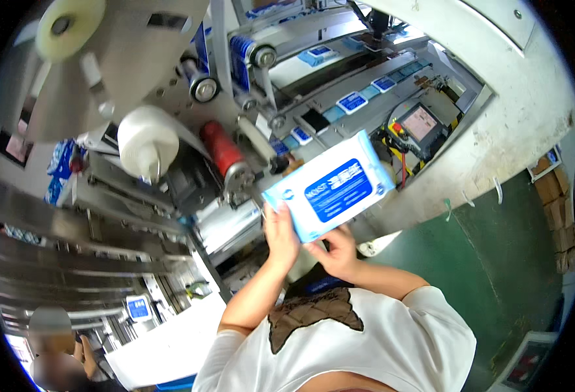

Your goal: The person loads stacks of white plastic containers into a packaging machine and places them on a conveyor belt. They then use a spray bottle and a white cloth to clean the machine's surface and components. Finally, they handle and inspect blue and white packaged products moving along the conveyor.

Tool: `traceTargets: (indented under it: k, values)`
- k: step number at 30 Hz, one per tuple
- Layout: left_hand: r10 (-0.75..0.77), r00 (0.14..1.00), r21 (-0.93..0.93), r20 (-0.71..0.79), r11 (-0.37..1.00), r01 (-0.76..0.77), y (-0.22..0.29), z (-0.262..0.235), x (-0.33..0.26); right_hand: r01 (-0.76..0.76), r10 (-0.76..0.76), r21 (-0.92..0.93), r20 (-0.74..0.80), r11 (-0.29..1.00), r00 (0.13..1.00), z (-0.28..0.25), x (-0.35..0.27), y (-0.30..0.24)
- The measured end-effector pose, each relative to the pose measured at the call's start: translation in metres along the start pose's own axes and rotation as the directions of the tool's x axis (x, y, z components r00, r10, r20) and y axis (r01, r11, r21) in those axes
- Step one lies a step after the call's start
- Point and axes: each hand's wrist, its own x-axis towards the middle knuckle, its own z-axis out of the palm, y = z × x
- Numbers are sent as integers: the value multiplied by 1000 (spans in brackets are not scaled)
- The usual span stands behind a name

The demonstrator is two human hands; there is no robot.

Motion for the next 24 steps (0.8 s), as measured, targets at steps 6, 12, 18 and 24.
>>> traceTargets:
  k: [6, 12, 18, 24]
  values:
    - [-24, 998, -50, -58, 999, 21, 31, -48, -40, 181, -184, 64, 583, 981, 792, -54, 18, -80]
    - [-90, 995, -96, -46, 992, 85, 64, -58, -84, 698, -410, -212, 680, 684, 608, -53, 50, -109]
    - [-140, 989, -109, -47, 985, 134, 93, -64, -114, 540, -404, 4, 668, 842, 625, -46, 79, -144]
    - [-196, 978, -160, -70, 970, 183, 117, -61, -137, -34, -37, 89, 687, 995, 726, -41, 106, -163]
